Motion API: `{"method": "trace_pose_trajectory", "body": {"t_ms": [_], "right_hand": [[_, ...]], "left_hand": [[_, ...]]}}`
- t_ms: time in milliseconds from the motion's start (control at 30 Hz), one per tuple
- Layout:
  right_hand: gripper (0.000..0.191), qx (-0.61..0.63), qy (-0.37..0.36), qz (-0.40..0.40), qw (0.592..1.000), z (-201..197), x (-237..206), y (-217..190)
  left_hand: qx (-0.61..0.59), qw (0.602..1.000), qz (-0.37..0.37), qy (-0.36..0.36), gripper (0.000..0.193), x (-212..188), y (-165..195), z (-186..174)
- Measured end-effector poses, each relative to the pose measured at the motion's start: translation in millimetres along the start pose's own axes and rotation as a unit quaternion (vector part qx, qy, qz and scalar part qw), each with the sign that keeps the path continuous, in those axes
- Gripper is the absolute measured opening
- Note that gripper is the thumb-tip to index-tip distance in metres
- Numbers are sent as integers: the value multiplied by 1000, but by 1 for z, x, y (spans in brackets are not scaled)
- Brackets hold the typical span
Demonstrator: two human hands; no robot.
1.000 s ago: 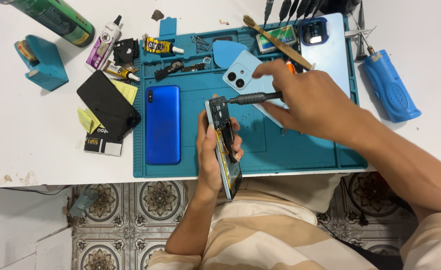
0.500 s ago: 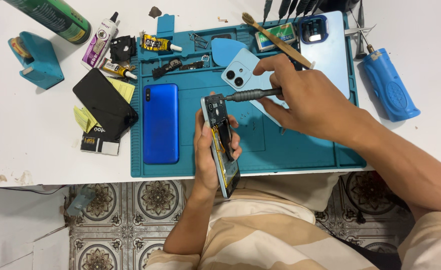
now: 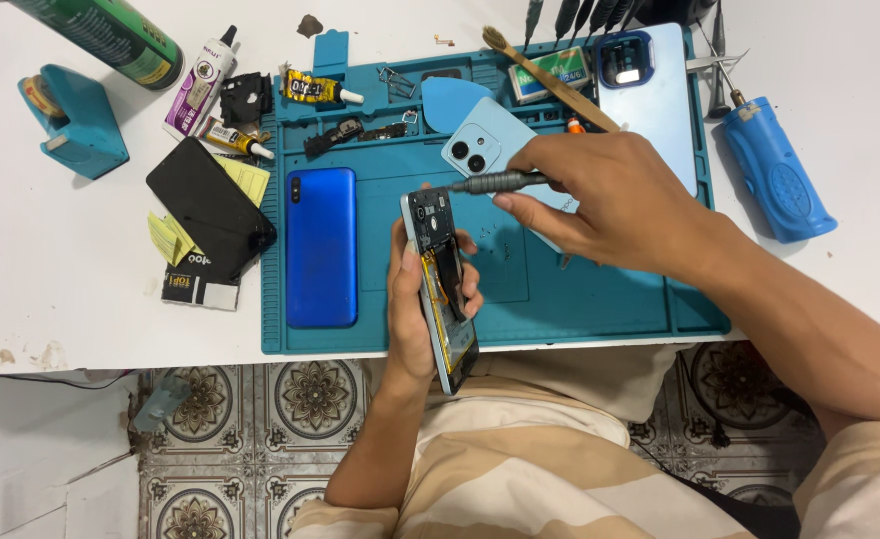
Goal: The person uses a screwdriver to remove screws from the internal frame of a disassembled smartphone. They then detach the back cover and set it aside on the workbench.
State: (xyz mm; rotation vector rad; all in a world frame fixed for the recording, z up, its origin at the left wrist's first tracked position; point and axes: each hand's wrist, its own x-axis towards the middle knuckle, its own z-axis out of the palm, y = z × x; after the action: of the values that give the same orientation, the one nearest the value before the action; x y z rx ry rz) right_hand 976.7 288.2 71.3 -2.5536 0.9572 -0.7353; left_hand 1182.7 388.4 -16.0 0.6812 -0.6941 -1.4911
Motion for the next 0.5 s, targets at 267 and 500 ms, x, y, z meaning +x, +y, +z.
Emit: {"method": "trace_pose_trajectory", "body": {"t_ms": [267, 500], "right_hand": [[35, 263, 68, 2, 962, 9, 0, 0], [43, 405, 80, 74, 908, 29, -5, -18]], "left_hand": [[32, 999, 23, -24, 65, -1, 4, 2], [251, 965, 42, -58, 82, -7, 9, 7]]}}
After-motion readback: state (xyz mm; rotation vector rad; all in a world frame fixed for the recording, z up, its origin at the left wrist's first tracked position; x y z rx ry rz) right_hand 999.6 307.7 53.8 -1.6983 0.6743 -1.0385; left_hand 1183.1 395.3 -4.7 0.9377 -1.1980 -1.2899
